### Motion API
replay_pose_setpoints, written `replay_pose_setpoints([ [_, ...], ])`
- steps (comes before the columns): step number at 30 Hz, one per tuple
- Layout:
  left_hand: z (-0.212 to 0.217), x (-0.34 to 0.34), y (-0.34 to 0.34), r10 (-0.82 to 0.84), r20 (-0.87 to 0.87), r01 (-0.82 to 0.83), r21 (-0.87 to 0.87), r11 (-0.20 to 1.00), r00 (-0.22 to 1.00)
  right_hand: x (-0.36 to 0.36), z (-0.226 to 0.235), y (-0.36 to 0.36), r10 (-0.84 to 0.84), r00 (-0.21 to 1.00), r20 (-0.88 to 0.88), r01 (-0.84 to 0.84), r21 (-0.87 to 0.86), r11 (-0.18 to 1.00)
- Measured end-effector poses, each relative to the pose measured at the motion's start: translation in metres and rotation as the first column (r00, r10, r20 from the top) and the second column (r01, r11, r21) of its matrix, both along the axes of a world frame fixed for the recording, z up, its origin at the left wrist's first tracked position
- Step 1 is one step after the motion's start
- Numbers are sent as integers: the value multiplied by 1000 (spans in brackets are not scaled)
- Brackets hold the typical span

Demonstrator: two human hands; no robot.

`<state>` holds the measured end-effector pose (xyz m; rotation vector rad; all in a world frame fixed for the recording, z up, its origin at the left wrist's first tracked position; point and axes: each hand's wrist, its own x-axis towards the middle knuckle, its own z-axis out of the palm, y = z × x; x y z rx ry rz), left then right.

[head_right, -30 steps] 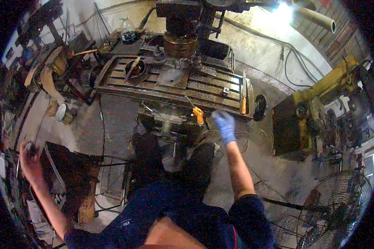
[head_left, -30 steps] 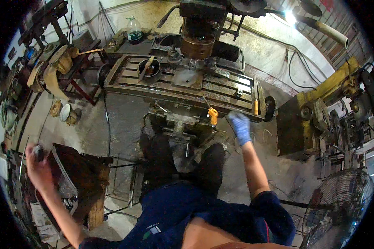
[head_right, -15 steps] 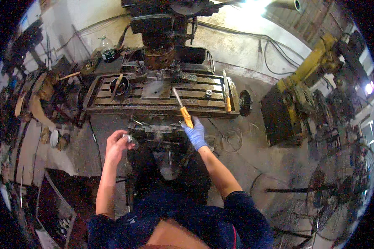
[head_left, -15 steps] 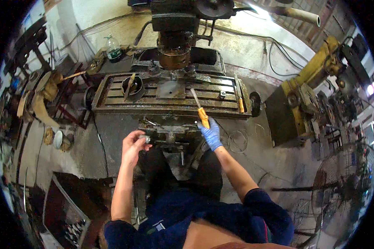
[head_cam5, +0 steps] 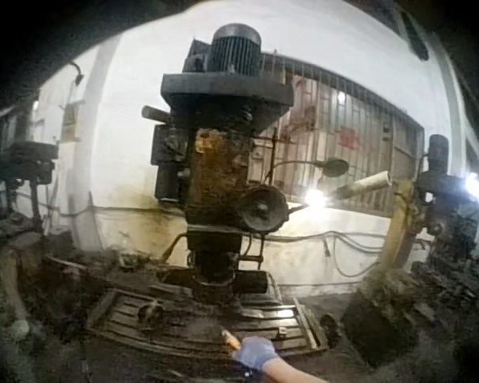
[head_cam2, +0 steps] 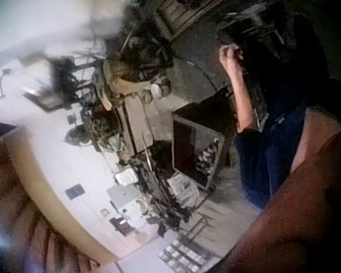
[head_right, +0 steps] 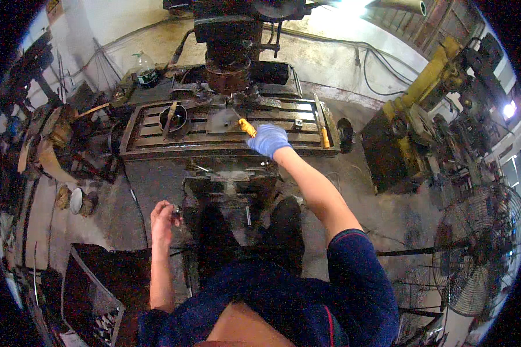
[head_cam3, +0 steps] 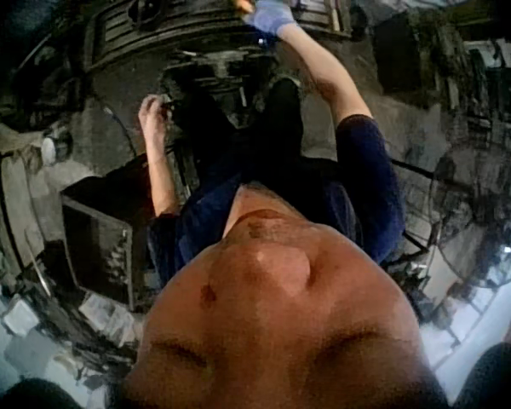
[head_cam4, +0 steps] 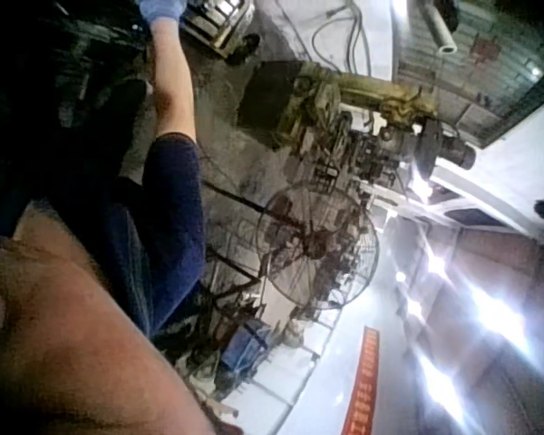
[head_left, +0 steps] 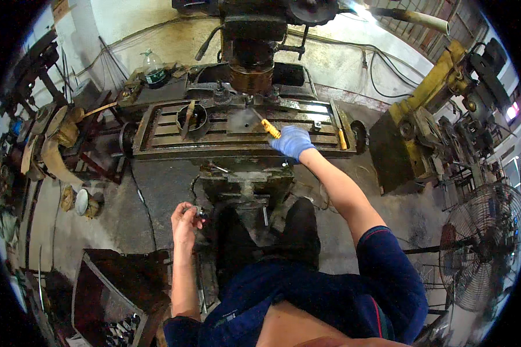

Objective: The person deburrs small metal parts with a tool. They pick the parts from a container and place them on the table of a machine.

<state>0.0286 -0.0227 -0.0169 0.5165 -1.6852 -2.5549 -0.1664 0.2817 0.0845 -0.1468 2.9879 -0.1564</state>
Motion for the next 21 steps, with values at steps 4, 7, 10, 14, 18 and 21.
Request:
replay_pose_setpoints([
  [4, -2, 6, -5, 74, 12, -75, 52, 996, 997, -14, -1, -5, -34, 997, -69, 31, -51, 998],
  [7, -6, 6, -6, 113, 82, -120, 82, 989, 990, 1, -8, 1, -31, 999, 26, 33, -111, 993],
  [10, -7, -3, 5, 89, 94, -98, 92, 991, 992, 38, -22, 14, 150, 973, 174, -123, -159, 980],
  [14, -8, -27, 31, -44, 81, 38, 64, 997, 996, 110, -15, 40, 518, 826, 221, -408, -400, 821],
  [18, -3, -56, 65, -175, 102, 173, 29, 984, 979, 150, -21, 45, 484, 850, 208, -438, -234, 868],
  [21, -5, -76, 79, -227, 105, 229, -8, 973, 968, 150, -16, 51, 452, 867, 211, -414, -201, 888],
])
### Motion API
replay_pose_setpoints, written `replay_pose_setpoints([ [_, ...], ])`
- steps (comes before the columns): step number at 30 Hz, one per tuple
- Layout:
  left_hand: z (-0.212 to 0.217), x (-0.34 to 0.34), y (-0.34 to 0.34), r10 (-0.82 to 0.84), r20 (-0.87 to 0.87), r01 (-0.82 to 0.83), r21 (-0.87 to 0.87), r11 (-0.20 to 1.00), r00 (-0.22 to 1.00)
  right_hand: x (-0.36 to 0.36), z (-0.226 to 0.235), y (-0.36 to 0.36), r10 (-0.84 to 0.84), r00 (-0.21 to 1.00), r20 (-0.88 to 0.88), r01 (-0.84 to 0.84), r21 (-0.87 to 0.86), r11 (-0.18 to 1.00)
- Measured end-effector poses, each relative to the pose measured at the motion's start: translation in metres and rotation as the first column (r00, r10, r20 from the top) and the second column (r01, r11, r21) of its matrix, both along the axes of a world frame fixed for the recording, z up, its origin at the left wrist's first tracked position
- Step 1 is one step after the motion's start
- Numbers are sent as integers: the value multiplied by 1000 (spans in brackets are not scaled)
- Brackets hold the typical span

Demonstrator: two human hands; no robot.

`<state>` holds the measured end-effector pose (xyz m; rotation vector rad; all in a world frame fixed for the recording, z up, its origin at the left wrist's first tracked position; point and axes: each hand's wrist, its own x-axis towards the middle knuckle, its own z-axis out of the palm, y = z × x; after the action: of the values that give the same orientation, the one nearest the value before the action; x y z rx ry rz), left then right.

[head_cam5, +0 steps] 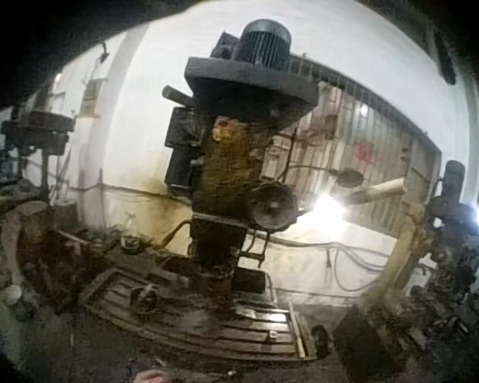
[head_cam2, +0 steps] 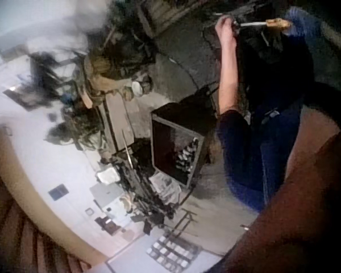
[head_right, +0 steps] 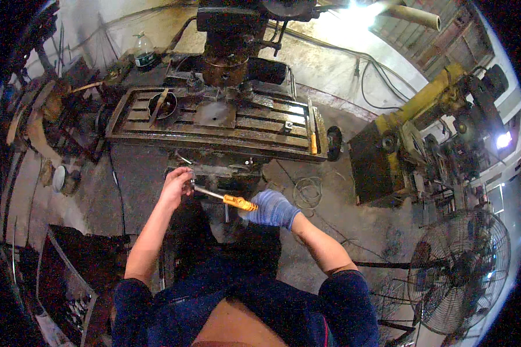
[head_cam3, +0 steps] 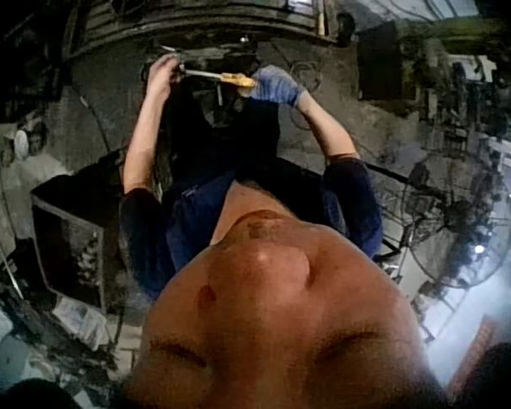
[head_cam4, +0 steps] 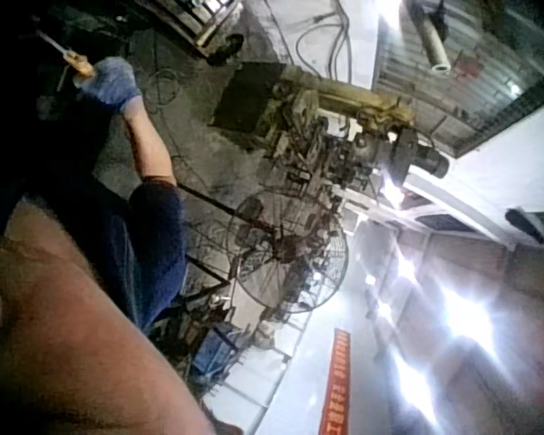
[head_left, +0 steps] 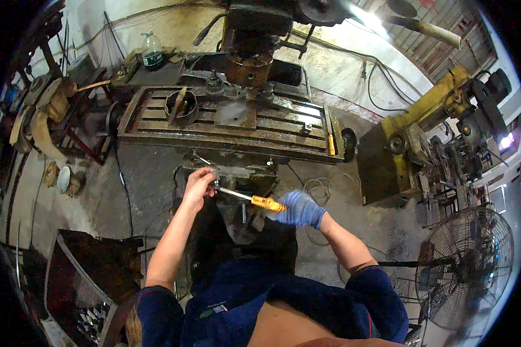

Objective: The person deburrs small metal parts with a tool. They pick the parts from a container and place them on the table of a machine.

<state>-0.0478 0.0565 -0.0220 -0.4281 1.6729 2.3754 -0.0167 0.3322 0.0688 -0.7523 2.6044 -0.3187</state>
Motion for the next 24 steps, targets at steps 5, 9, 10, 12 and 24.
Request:
replay_pose_setpoints([
  [5, 29, -36, 10, -142, -139, 113, -199, 974, 980, -65, 3, 24, -301, 938, 173, 342, -609, 715],
  [9, 36, -87, 11, -246, -320, 81, -452, 888, 915, -127, -44, 29, -247, 941, 232, 334, -764, 552],
  [10, 46, -99, 17, -271, -360, 48, -522, 852, 893, -143, -76, 35, -298, 931, 210, 357, -695, 624],
  [12, 56, -120, 21, -326, -387, -23, -673, 739, 863, -155, -119, 36, -386, 907, 169, 412, -541, 733],
  [24, 41, -207, 42, -488, -417, -423, -900, 105, 767, -53, -87, 101, -617, 787, 9, 546, -474, 690],
])
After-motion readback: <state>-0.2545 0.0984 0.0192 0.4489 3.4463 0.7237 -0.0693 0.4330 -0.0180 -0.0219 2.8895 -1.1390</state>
